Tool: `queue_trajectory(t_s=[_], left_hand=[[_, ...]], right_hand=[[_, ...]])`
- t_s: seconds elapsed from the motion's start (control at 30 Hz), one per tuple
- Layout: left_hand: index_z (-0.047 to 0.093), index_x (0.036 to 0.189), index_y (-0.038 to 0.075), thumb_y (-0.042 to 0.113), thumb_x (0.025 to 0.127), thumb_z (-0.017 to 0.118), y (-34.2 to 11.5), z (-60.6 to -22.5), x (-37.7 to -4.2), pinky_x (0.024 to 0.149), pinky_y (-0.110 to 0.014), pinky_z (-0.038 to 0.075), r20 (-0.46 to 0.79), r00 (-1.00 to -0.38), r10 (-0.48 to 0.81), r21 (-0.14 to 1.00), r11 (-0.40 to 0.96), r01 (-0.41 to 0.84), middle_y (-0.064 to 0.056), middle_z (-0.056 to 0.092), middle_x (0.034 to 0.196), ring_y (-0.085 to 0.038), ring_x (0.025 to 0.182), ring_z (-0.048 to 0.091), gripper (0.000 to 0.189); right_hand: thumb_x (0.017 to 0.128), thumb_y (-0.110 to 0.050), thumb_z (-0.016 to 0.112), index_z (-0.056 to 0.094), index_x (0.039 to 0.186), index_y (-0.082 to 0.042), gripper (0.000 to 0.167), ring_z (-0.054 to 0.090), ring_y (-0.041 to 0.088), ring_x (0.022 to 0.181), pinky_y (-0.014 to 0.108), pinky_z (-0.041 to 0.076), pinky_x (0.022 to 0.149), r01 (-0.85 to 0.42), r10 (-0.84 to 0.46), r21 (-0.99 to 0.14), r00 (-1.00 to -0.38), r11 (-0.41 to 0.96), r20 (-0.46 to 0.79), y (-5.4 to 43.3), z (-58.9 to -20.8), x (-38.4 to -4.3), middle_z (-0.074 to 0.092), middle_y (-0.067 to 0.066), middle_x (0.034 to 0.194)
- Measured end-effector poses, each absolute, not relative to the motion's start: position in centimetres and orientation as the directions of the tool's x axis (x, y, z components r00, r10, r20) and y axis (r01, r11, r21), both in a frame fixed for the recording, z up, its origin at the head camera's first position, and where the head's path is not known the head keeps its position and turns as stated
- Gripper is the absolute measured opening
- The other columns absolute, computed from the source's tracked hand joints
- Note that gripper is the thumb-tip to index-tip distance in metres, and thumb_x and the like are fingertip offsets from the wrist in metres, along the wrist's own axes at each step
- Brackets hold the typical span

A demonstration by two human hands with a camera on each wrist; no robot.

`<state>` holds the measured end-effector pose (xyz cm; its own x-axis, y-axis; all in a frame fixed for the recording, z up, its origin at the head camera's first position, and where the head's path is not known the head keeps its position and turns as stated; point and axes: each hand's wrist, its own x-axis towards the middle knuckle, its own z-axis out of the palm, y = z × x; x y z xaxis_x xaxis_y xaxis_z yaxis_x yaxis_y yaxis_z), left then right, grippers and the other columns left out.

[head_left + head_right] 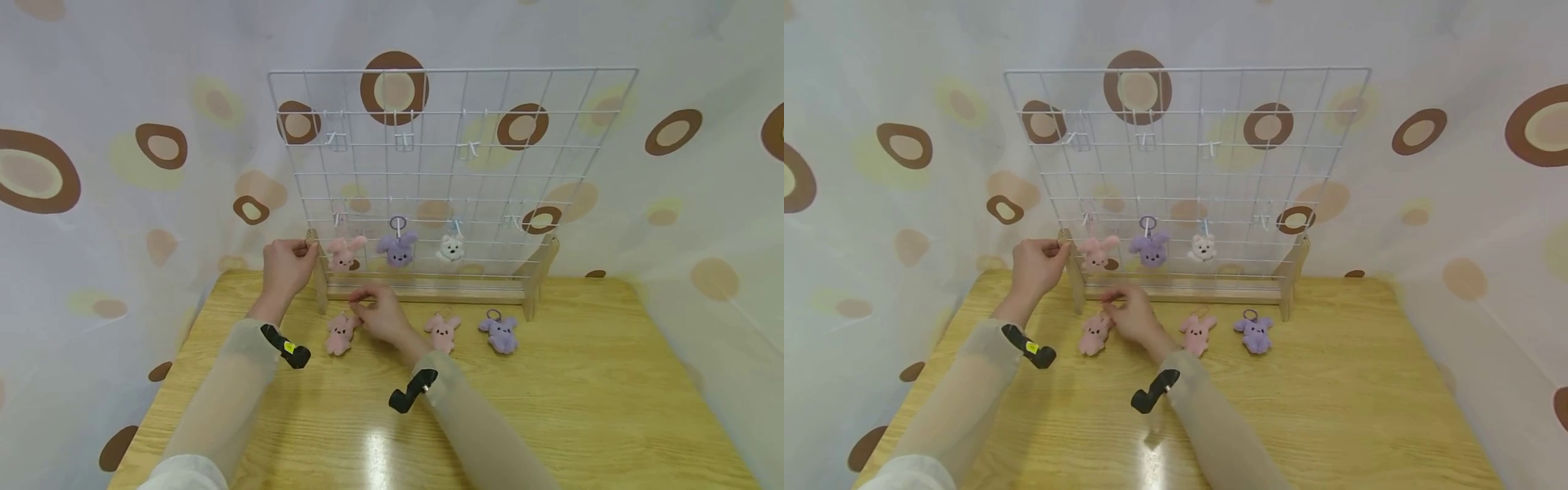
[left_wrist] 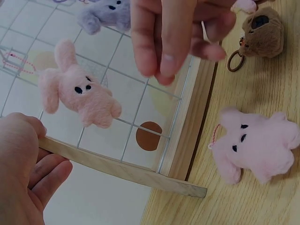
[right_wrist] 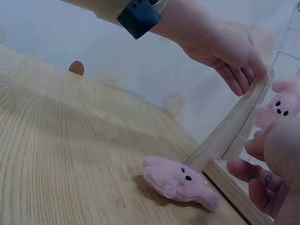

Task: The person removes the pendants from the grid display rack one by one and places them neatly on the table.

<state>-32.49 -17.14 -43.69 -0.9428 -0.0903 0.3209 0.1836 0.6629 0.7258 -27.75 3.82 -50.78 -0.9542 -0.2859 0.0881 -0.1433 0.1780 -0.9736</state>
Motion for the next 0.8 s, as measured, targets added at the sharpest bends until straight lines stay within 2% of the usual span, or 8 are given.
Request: queue_trajectory(t_s=[0.07,0.13,0.23,0.3,0.47,0.7,0.8], left_hand=[[0.083,0.097,0.000,0.025,0.104,0.069,-17.2,-43.7,-32.4,0.068,-0.043,0.060,0.320,-0.943,-0.089,0.725,0.664,0.184,-0.014,0.078,0.087,-0.025,0.075,0.074,0.029],[0.083,0.096,0.000,0.025,0.104,0.069,-17.3,-43.7,-32.4,0.068,-0.043,0.060,0.321,-0.943,-0.087,0.723,0.666,0.184,-0.014,0.078,0.086,-0.026,0.075,0.075,0.030],[0.083,0.096,0.000,0.025,0.104,0.069,-17.4,-43.7,-32.4,0.067,-0.043,0.060,0.321,-0.943,-0.089,0.718,0.672,0.181,-0.014,0.078,0.086,-0.026,0.075,0.075,0.030],[0.083,0.097,0.000,0.025,0.104,0.068,-17.5,-43.6,-32.3,0.067,-0.042,0.060,0.319,-0.943,-0.092,0.719,0.672,0.177,-0.014,0.078,0.086,-0.026,0.074,0.075,0.029],[0.083,0.099,0.000,0.025,0.104,0.069,-17.4,-43.5,-32.3,0.065,-0.041,0.059,0.315,-0.945,-0.093,0.724,0.667,0.175,-0.014,0.078,0.088,-0.025,0.075,0.075,0.029],[0.082,0.097,-0.001,0.025,0.104,0.069,-17.2,-43.6,-32.3,0.069,-0.044,0.061,0.319,-0.943,-0.095,0.721,0.670,0.176,-0.015,0.078,0.088,-0.027,0.080,0.075,0.030],[0.082,0.097,-0.001,0.025,0.104,0.069,-17.0,-43.6,-32.3,0.070,-0.045,0.061,0.319,-0.943,-0.093,0.719,0.671,0.177,-0.016,0.078,0.088,-0.028,0.081,0.076,0.030]], right_hand=[[0.102,0.001,0.067,0.071,0.115,0.008,0.015,0.070,0.046,0.075,0.054,0.059,0.069,-0.139,-0.273,-0.974,-0.958,0.180,0.086,4.6,-50.3,-27.5,0.069,0.016,0.116],[0.103,-0.002,0.067,0.071,0.117,0.006,0.016,0.071,0.040,0.074,0.048,0.059,0.065,-0.113,-0.255,-0.978,-0.965,0.177,0.066,5.5,-49.7,-27.3,0.068,0.015,0.118],[0.104,-0.006,0.068,0.073,0.117,0.001,0.016,0.071,0.032,0.072,0.033,0.050,0.054,-0.085,-0.208,-0.980,-0.977,0.180,0.046,6.8,-48.7,-27.2,0.068,0.012,0.117],[0.104,-0.008,0.068,0.073,0.117,0.000,0.016,0.071,0.031,0.073,0.028,0.048,0.055,-0.072,-0.170,-0.984,-0.984,0.165,0.043,7.6,-48.1,-27.2,0.068,0.011,0.116],[0.104,-0.006,0.069,0.071,0.116,0.002,0.015,0.071,0.026,0.072,0.027,0.055,0.066,-0.088,-0.094,-0.987,-0.993,0.136,0.075,10.0,-46.9,-27.8,0.066,0.012,0.116],[0.104,-0.009,0.069,0.070,0.115,0.004,0.017,0.070,0.017,0.067,0.022,0.040,0.049,-0.145,0.020,-0.981,-0.989,0.132,0.149,13.5,-44.7,-28.1,0.068,0.018,0.119],[0.103,-0.006,0.069,0.070,0.112,0.006,0.016,0.068,0.013,0.063,0.021,0.044,0.051,-0.174,0.085,-0.979,-0.979,0.110,0.184,14.8,-43.8,-28.1,0.068,0.019,0.117]])
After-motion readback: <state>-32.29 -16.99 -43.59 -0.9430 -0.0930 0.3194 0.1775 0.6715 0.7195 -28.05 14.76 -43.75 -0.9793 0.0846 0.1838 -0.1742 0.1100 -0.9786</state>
